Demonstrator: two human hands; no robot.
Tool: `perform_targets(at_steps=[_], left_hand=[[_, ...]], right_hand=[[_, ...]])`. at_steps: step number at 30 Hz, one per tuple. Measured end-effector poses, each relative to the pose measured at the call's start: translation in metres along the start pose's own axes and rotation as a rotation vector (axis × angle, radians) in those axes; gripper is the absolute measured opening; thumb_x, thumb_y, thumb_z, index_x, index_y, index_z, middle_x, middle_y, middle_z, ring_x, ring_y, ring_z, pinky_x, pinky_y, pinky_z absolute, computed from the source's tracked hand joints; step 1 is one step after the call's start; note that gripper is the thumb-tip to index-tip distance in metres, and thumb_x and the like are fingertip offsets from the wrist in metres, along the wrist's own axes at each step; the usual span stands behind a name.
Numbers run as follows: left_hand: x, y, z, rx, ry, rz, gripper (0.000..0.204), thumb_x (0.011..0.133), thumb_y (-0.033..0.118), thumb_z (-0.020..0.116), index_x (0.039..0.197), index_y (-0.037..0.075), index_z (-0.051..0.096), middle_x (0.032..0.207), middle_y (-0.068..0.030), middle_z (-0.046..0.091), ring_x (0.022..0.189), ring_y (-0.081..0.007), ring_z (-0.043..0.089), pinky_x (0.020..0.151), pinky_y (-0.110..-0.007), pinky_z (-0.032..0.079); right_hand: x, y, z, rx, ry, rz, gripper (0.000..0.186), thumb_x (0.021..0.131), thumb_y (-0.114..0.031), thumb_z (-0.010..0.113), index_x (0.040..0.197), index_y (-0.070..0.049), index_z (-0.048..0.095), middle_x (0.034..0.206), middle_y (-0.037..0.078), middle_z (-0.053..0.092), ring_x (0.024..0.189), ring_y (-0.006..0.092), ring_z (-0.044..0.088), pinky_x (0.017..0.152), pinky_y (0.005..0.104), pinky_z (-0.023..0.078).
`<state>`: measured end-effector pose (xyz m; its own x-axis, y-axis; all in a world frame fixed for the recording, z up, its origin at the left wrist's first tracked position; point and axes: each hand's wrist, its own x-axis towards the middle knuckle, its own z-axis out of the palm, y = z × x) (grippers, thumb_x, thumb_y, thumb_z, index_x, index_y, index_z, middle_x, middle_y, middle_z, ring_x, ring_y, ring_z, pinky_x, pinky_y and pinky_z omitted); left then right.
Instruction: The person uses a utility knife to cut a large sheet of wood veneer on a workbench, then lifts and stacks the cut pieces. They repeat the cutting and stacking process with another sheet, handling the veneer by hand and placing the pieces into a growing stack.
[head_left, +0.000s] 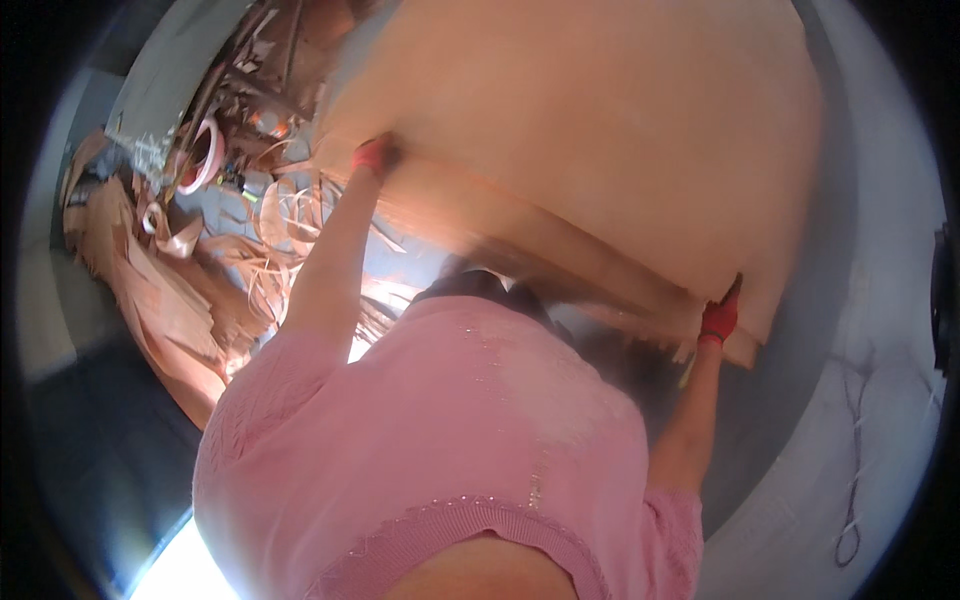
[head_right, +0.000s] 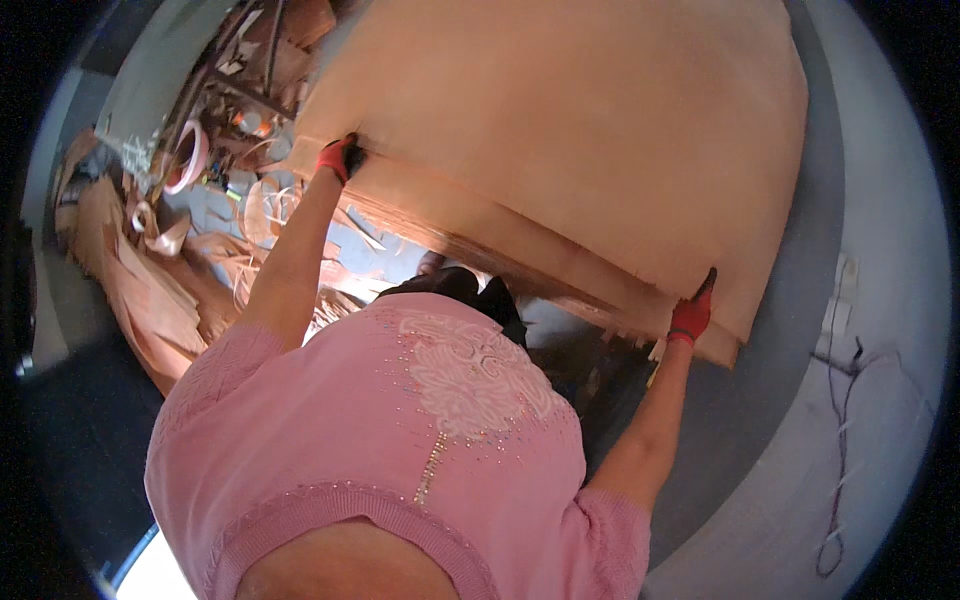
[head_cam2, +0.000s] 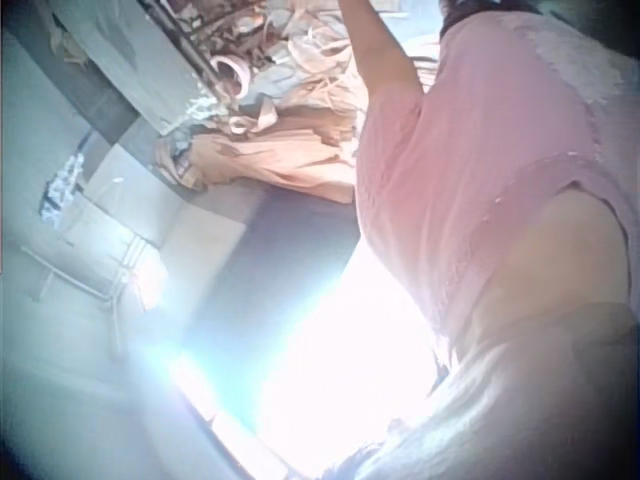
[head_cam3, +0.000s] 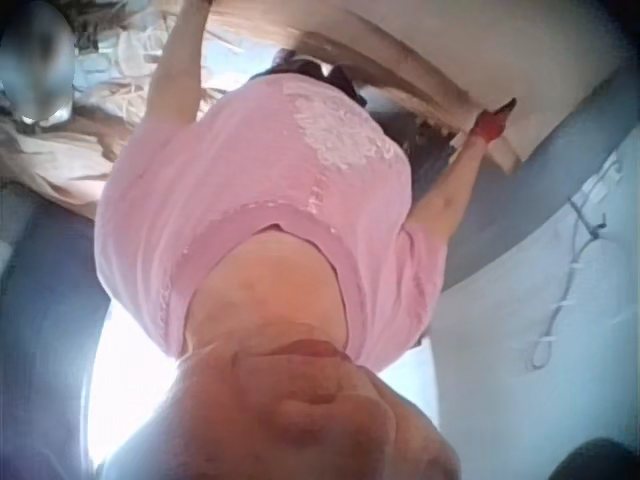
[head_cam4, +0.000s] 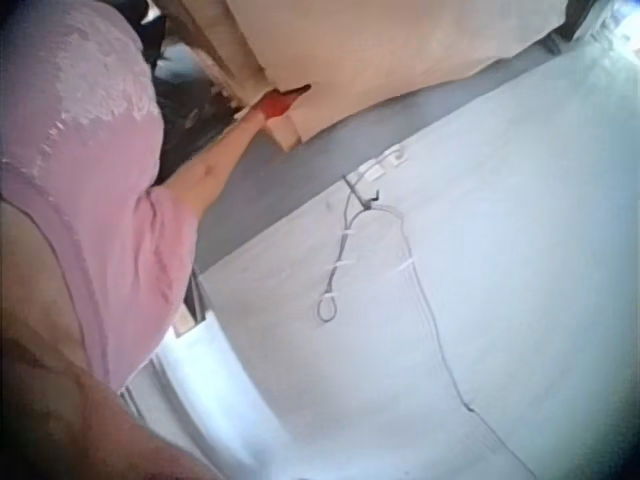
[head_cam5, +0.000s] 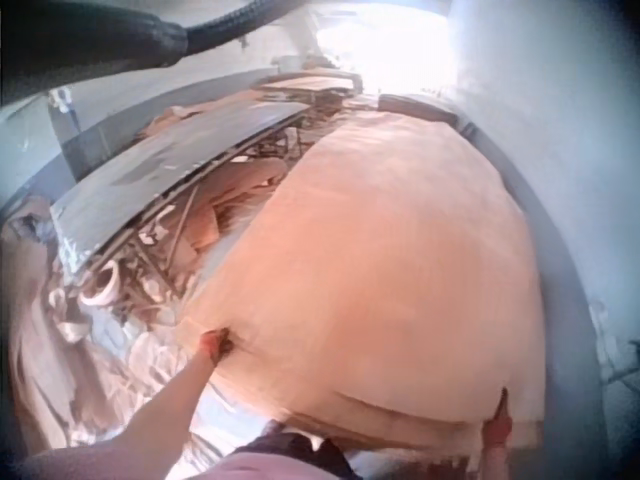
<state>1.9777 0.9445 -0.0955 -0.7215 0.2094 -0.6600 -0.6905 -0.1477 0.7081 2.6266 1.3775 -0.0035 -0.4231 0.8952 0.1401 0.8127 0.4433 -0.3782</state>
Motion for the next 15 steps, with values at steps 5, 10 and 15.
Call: perform_targets(at_steps=[5, 10, 15], left_hand=[[0.036, 0.001, -0.04, 0.016, -0.107, -0.024, 0.018, 0.088, 0.019, 0.07, 0.098, 0.005, 0.068, 0.086, -0.0094, 0.069, 0.073, -0.0277, 0.067, 0.069, -0.039, 0.057], [0.057, -0.005, -0.038, 0.02, -0.164, -0.089, 0.014, 0.097, 0.026, 0.059, 0.093, 0.013, 0.063, 0.078, -0.007, 0.062, 0.073, -0.0269, 0.059, 0.07, -0.041, 0.053], [0.039, 0.0, -0.041, -0.069, -0.169, -0.129, 0.026, 0.098, 0.025, 0.059, 0.075, 0.014, 0.056, 0.066, 0.0003, 0.043, 0.059, -0.0186, 0.045, 0.056, -0.034, 0.041]], right_hand=[[0.003, -0.049, -0.018, -0.175, -0.087, 0.239, 0.082, 0.085, -0.003, 0.061, 0.155, -0.015, 0.022, 0.146, 0.018, 0.048, 0.126, 0.0344, 0.054, 0.1, 0.0396, 0.046], [-0.014, -0.03, -0.032, -0.154, -0.032, 0.263, 0.084, 0.085, -0.017, 0.067, 0.155, -0.017, 0.021, 0.127, 0.024, 0.061, 0.107, 0.0396, 0.063, 0.088, 0.0482, 0.05], [-0.037, -0.035, -0.022, -0.127, 0.009, 0.499, 0.07, 0.084, -0.029, 0.068, 0.143, -0.009, 0.038, 0.116, 0.023, 0.066, 0.104, 0.0418, 0.064, 0.086, 0.0494, 0.051]])
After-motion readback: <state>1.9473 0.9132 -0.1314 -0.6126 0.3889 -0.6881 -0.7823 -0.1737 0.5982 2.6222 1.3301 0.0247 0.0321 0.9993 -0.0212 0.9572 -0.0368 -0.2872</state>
